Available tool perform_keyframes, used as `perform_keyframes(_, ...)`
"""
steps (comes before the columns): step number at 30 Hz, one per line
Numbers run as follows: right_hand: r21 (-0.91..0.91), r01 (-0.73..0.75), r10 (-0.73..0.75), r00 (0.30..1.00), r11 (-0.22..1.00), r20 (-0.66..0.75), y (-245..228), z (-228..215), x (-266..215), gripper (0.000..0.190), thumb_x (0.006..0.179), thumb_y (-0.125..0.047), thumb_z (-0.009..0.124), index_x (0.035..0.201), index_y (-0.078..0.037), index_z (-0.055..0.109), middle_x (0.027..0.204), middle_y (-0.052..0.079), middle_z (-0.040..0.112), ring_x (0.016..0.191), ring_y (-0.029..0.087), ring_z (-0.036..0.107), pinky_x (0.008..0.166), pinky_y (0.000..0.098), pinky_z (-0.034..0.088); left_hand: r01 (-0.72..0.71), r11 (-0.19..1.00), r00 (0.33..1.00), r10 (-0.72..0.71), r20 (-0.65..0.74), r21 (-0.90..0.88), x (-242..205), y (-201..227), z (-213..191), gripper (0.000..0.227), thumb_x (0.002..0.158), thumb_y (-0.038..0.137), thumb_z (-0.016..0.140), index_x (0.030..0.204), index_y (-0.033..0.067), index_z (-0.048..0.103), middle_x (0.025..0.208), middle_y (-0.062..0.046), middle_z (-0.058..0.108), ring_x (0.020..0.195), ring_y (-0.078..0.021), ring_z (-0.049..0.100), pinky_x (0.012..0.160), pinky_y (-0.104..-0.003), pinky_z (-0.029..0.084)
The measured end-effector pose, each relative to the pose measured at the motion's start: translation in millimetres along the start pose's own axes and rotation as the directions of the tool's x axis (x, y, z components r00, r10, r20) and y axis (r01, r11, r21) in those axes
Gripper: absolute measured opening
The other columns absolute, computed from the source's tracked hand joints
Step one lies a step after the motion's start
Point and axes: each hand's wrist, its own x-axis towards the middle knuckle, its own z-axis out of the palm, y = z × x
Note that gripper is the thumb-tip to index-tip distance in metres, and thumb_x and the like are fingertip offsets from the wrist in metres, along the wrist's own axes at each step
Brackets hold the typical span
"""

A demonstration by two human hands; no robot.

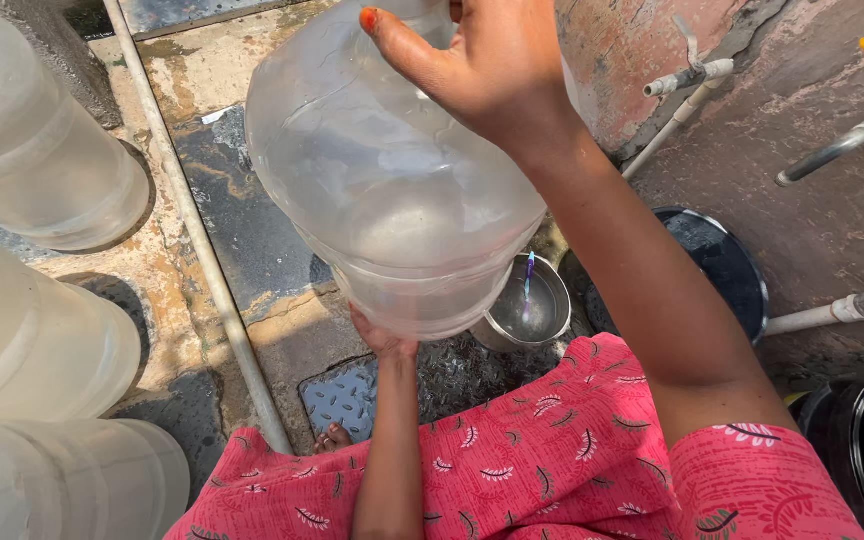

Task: The person cleans a large plastic water jug by filling it with water and shaking it, then pouring the water out.

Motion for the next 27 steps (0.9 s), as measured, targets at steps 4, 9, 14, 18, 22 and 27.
perform_keyframes(4, 0.597, -0.05, 0.039, 0.999, 0.8, 0.032, 42.6, -63.2, -56.2, 0.036, 0.111, -0.028, 0.072, 0.13, -0.005, 0.053, 0.116, 0.002, 0.063, 0.107, 0.012, 0.066, 0.095, 0.0271, 0.057, -0.234, 0.971, 0.952, 0.219, 0.214, 0.044, 29.6, 73.2, 3.5, 0.097, 0.079, 0.067, 0.07, 0.155, 0.0162, 0.036, 0.152, -0.01, 0.045, 0.141, -0.0348, 0.046, 0.115, -0.058, 0.042)
perform_keyframes(9, 0.463, -0.312, 0.37, 0.928, 0.83, -0.037, 127.7, -147.3, -130.9, 0.072, 0.11, -0.061, 0.047, 0.15, -0.002, 0.034, 0.126, 0.009, 0.06, 0.105, 0.016, 0.065, 0.085, 0.0299, 0.056, -0.323, 0.883, 0.921, 0.211, 0.327, 0.339, 25.4, 125.6, 63.0, 0.091, 0.084, 0.053, 0.075, 0.149, -0.0001, 0.043, 0.14, -0.013, 0.054, 0.131, -0.0298, 0.054, 0.111, -0.048, 0.047)
perform_keyframes(14, 0.313, -0.916, 0.947, 0.299, 0.25, 0.119, 224.5, -144.7, -218.3, 0.08, 0.099, -0.08, 0.029, 0.138, -0.015, 0.053, 0.084, 0.006, 0.07, 0.048, 0.01, 0.047, 0.046, 0.0267, 0.036, -0.351, 0.564, 0.936, 0.209, 0.282, 0.748, 25.8, 176.2, 164.4, 0.062, 0.082, 0.038, 0.082, 0.124, -0.005, 0.065, 0.11, -0.011, 0.068, 0.094, -0.0167, 0.065, 0.085, -0.033, 0.053)
perform_keyframes(18, 0.129, -0.989, 0.889, 0.12, 0.069, 0.442, 274.2, -99.2, -293.0, 0.072, 0.098, -0.071, 0.024, 0.116, -0.013, 0.063, 0.08, 0.007, 0.068, 0.055, 0.013, 0.053, 0.051, 0.0291, 0.043, -0.301, 0.148, 0.935, 0.24, 0.261, 0.942, 12.9, 213.2, 231.1, 0.055, 0.076, 0.044, 0.088, 0.103, -0.0017, 0.074, 0.091, -0.007, 0.073, 0.079, -0.0152, 0.067, 0.073, -0.032, 0.054)
perform_keyframes(22, -0.194, -0.98, 0.709, -0.105, 0.045, 0.698, 299.5, -50.0, -340.2, 0.095, 0.095, -0.085, 0.012, 0.094, -0.005, 0.063, 0.071, 0.008, 0.057, 0.052, 0.017, 0.05, 0.047, 0.0305, 0.039, -0.359, 0.008, 0.91, 0.224, 0.348, 0.933, -5.1, 246.1, 248.0, 0.061, 0.072, 0.051, 0.089, 0.103, 0.0, 0.077, 0.095, -0.009, 0.076, 0.081, -0.0157, 0.071, 0.074, -0.032, 0.055)
perform_keyframes(27, -0.194, -0.981, 0.542, -0.169, -0.012, 0.823, 305.5, 23.0, -384.7, 0.098, 0.084, -0.088, 0.003, 0.105, -0.017, 0.068, 0.068, 0.005, 0.056, 0.043, 0.011, 0.037, 0.038, 0.0255, 0.025, -0.1, -0.359, 0.935, 0.285, 0.211, 0.928, 18.3, 258.1, 232.2, 0.076, 0.07, 0.064, 0.087, 0.101, -0.0041, 0.076, 0.094, -0.019, 0.074, 0.086, -0.0268, 0.072, 0.079, -0.039, 0.054)
